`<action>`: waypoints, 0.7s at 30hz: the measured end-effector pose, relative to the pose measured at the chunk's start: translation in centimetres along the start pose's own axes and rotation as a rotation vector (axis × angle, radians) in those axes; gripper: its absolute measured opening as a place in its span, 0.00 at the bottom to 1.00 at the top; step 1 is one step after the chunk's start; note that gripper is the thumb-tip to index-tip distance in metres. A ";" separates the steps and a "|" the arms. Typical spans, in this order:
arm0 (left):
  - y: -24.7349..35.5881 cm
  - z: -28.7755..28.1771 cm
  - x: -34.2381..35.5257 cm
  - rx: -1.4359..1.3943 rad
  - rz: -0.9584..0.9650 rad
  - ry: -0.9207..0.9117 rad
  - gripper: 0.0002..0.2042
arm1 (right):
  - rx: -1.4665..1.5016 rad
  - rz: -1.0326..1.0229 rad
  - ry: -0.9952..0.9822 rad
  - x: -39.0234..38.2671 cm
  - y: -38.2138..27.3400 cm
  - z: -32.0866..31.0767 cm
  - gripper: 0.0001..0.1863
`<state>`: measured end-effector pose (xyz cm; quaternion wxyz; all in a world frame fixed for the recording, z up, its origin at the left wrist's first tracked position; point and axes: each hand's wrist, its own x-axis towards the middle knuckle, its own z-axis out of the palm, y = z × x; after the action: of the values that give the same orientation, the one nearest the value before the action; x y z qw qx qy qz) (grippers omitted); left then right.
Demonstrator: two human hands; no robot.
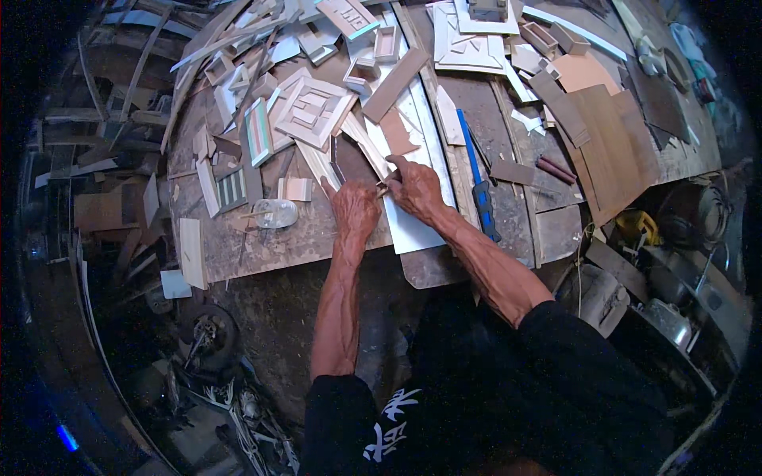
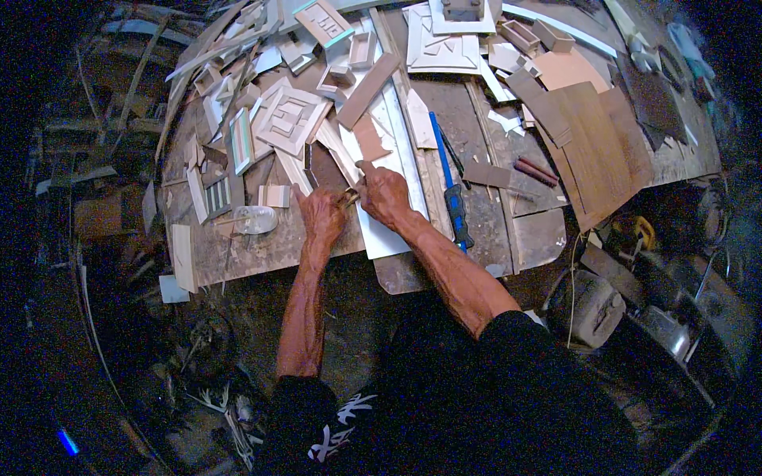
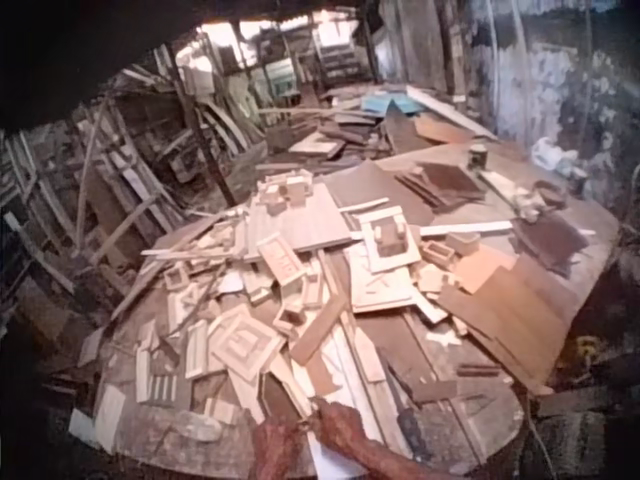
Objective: Cutting and sanding small wooden pieces to assemble a craft project at a workbench.
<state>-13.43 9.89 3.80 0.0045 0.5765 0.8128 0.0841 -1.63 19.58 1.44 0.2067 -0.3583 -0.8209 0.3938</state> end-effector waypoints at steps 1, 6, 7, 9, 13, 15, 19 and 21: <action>0.0 0.0 0.0 -0.003 0.007 0.007 0.04 | 0.016 -0.010 -0.003 0.1 0.1 0.0 0.21; -0.2 0.3 0.0 -0.043 0.032 0.049 0.05 | 0.156 0.025 0.014 -0.1 0.3 -0.1 0.19; -0.1 0.3 -0.1 -0.054 0.020 0.057 0.04 | 0.184 0.038 0.027 -0.1 0.3 -0.1 0.20; -0.1 0.3 -0.1 -0.047 0.033 0.060 0.04 | 0.199 0.072 0.034 -0.3 0.1 -0.1 0.19; -0.6 0.4 0.0 -0.073 0.028 0.011 0.03 | 0.210 0.107 0.049 -0.5 -0.5 0.0 0.19; -0.7 0.6 -0.1 -0.068 0.070 0.049 0.03 | 0.183 0.138 0.053 -0.5 -0.7 0.1 0.17; -0.4 0.5 0.0 -0.080 0.097 0.099 0.03 | 0.081 0.100 0.019 -0.3 -0.5 0.1 0.13; -0.3 0.3 0.0 -0.080 0.098 0.060 0.03 | 0.063 0.078 -0.011 -0.3 -0.3 -0.1 0.12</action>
<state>-13.68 9.85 3.50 -0.0008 0.6121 0.7793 0.1340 -1.50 19.30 1.73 0.1978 -0.3810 -0.7947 0.4291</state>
